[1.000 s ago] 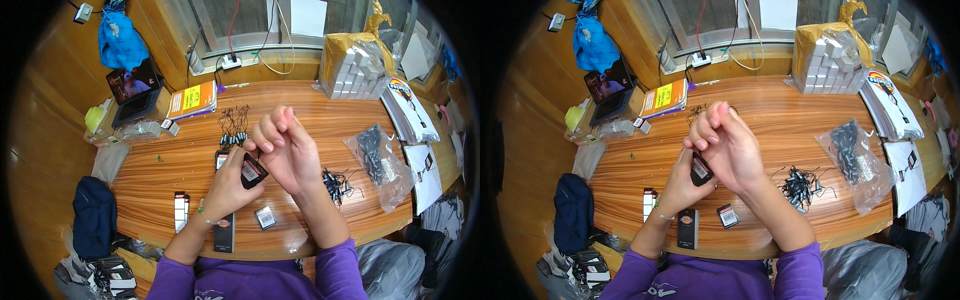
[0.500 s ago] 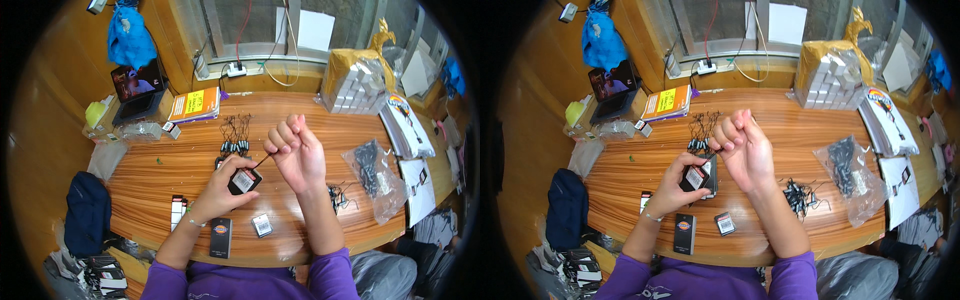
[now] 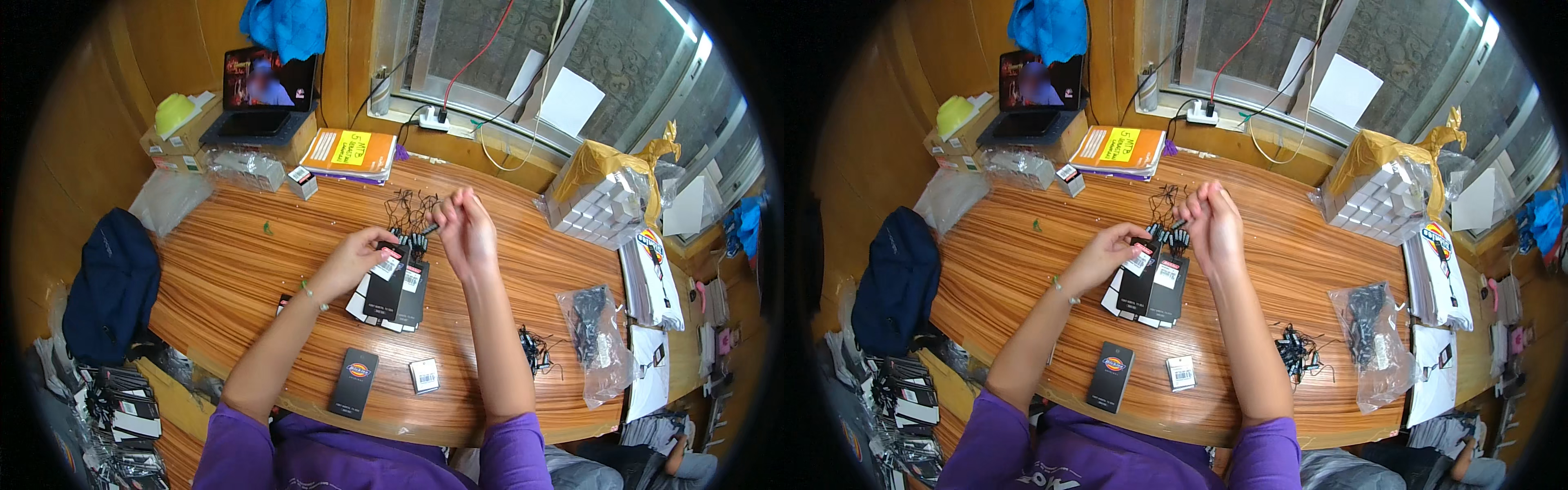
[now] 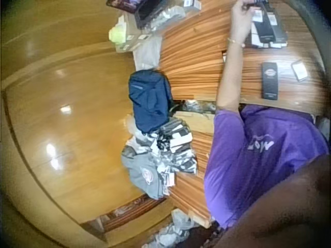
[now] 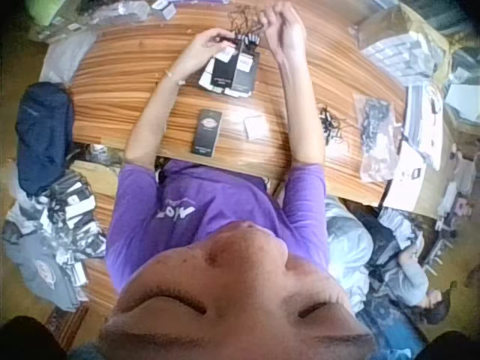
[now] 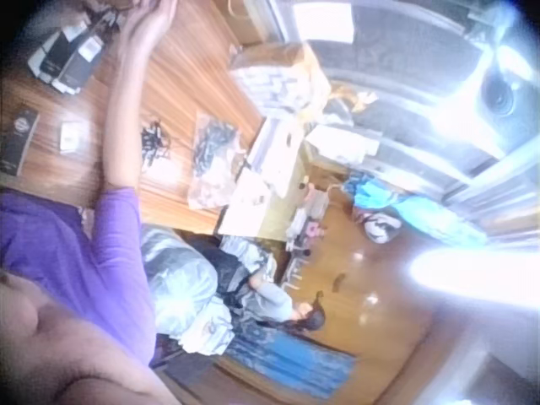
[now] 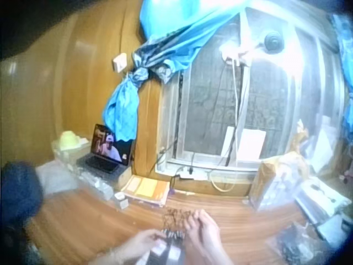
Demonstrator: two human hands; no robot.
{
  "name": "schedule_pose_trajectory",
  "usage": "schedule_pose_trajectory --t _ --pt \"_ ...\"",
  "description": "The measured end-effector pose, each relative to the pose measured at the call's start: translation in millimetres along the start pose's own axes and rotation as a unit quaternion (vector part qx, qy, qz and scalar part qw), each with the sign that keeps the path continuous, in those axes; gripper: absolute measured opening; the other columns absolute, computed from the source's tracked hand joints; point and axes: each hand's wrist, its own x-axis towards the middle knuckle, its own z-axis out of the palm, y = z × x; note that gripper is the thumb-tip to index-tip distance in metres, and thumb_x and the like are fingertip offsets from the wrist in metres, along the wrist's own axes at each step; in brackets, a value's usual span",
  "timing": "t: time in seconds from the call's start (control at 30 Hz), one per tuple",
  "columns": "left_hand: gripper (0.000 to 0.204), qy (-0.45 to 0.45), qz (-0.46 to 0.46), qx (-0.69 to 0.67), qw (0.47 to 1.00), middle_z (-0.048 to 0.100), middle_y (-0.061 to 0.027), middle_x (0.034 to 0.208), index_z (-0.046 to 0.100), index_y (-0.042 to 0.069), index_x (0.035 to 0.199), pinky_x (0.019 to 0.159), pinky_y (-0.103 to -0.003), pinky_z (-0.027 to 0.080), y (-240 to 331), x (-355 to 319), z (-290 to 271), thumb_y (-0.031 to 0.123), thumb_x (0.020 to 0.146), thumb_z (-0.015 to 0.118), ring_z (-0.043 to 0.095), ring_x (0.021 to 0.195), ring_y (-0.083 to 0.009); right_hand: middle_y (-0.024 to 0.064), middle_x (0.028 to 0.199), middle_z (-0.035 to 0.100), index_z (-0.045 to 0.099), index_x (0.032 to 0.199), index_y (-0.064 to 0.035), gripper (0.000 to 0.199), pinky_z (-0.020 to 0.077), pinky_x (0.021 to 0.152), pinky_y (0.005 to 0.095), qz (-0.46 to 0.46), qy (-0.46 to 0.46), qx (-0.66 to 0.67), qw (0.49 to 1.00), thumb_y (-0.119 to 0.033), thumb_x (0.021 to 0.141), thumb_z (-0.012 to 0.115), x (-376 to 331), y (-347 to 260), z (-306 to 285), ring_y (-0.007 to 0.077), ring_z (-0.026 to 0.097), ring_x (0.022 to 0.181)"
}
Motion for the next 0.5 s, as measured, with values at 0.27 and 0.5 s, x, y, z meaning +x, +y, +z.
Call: schedule_pose_trajectory --t 0.27,0.5 --pt "0.021 0.016 -0.065 -0.094 0.993 0.056 -0.0009 0.092 0.049 0.004 0.108 0.070 -0.020 0.046 -15.7 -2.5 -14.4 0.006 0.087 0.049 0.054 0.080 -0.0064 0.0001 0.058 0.034 0.042 0.077 -0.0091 0.028 0.0289 0.048 0.0242 0.095 -0.036 0.008 0.995 -0.028 0.096 0.034 44.1 -4.6 0.6 0.0110 0.031 0.051" --pt "0.031 -0.109 -0.001 -0.107 0.988 0.053 -0.0017 0.098 0.048 0.004 0.106 0.078 -0.021 0.044 7.9 -15.3 -7.9 0.012 0.080 0.063 0.051 0.090 -0.0067 -0.0010 0.057 0.032 0.041 0.078 -0.0090 0.027 0.0263 0.044 0.0231 0.049 -0.096 -0.016 0.994 -0.027 0.096 0.034 29.8 -21.5 49.2 0.0093 0.028 0.050"
